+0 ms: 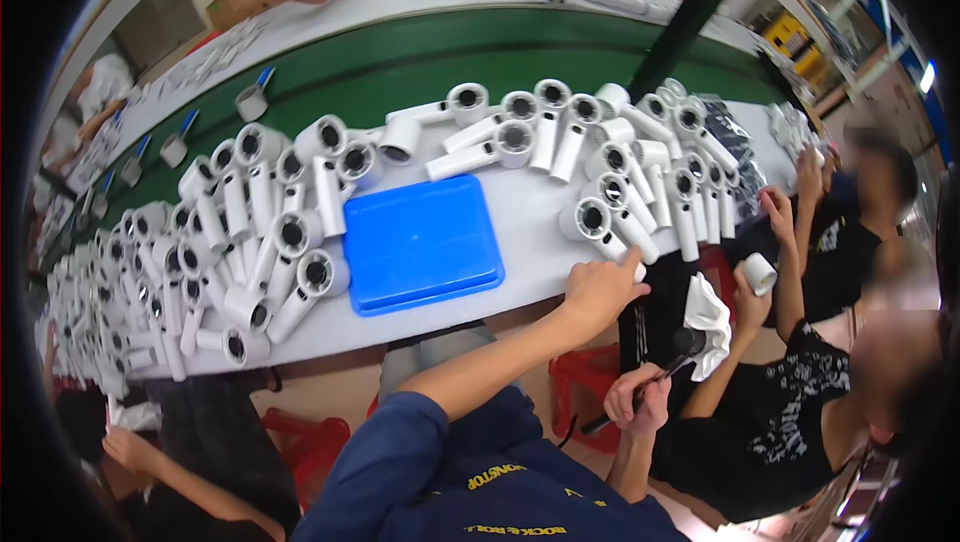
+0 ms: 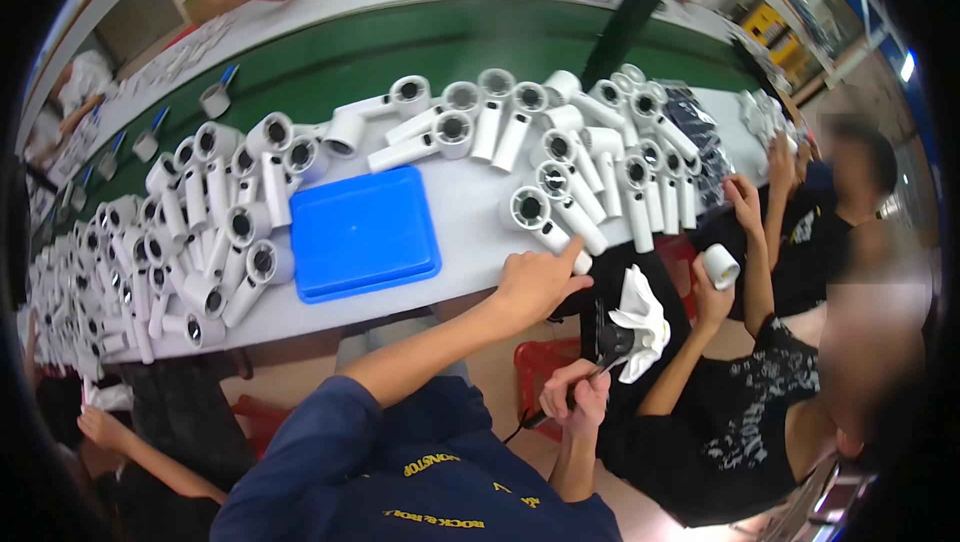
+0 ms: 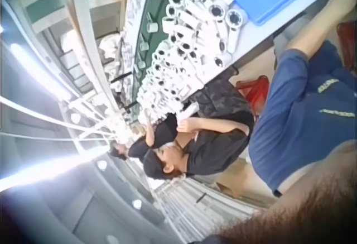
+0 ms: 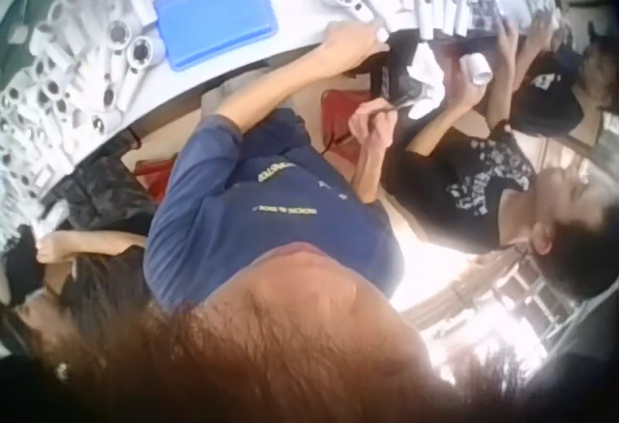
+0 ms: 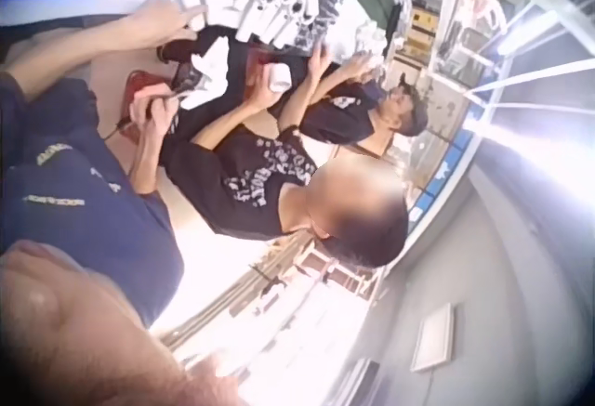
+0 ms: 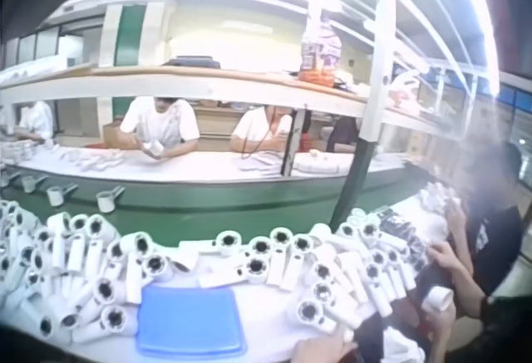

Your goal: Assembling and cleaning white plastic device housings on an electronics production line.

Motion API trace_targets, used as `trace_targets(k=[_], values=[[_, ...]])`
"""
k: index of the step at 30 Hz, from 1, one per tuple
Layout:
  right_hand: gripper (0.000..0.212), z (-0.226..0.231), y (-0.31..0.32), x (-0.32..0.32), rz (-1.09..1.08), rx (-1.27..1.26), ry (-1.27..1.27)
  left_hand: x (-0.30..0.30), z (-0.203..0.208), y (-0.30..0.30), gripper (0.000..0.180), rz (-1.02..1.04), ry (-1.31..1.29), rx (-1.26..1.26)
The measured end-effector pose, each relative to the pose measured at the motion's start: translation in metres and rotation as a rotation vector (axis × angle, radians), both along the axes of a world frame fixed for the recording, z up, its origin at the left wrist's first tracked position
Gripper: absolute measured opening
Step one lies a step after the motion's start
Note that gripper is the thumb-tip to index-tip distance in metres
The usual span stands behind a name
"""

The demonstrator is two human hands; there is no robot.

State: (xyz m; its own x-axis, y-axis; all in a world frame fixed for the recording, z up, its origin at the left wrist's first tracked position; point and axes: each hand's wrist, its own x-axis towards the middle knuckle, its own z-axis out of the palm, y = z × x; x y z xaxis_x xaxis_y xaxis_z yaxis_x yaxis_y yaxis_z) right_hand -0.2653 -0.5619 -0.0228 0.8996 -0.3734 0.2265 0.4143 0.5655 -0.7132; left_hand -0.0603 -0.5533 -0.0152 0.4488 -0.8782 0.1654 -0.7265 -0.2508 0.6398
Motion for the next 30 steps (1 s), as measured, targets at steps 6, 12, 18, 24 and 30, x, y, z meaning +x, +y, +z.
trace_targets(k=[6, 12, 18, 24, 30], values=[[0.04, -0.019, 0.001, 0.017, 0.081, 0.088, -0.007, 0.023, 0.03, 0.053, 0.032, 0.135, -0.04, 0.077], [0.052, -0.02, -0.002, 0.053, 0.099, -0.17, 0.266, 0.078, 0.041, 0.135, 0.046, 0.232, -0.354, 0.169], [0.043, 0.027, -0.015, 0.106, -0.061, -0.596, 0.695, 0.129, 0.033, 0.186, 0.051, 0.307, -0.62, -0.023], [0.041, 0.046, -0.034, 0.149, -0.172, -1.12, 0.786, 0.153, 0.006, 0.154, 0.034, 0.193, -0.271, -0.215], [0.045, 0.041, -0.046, 0.156, -0.132, -0.989, 0.905, 0.157, -0.001, 0.149, 0.034, 0.165, -0.159, -0.268]])
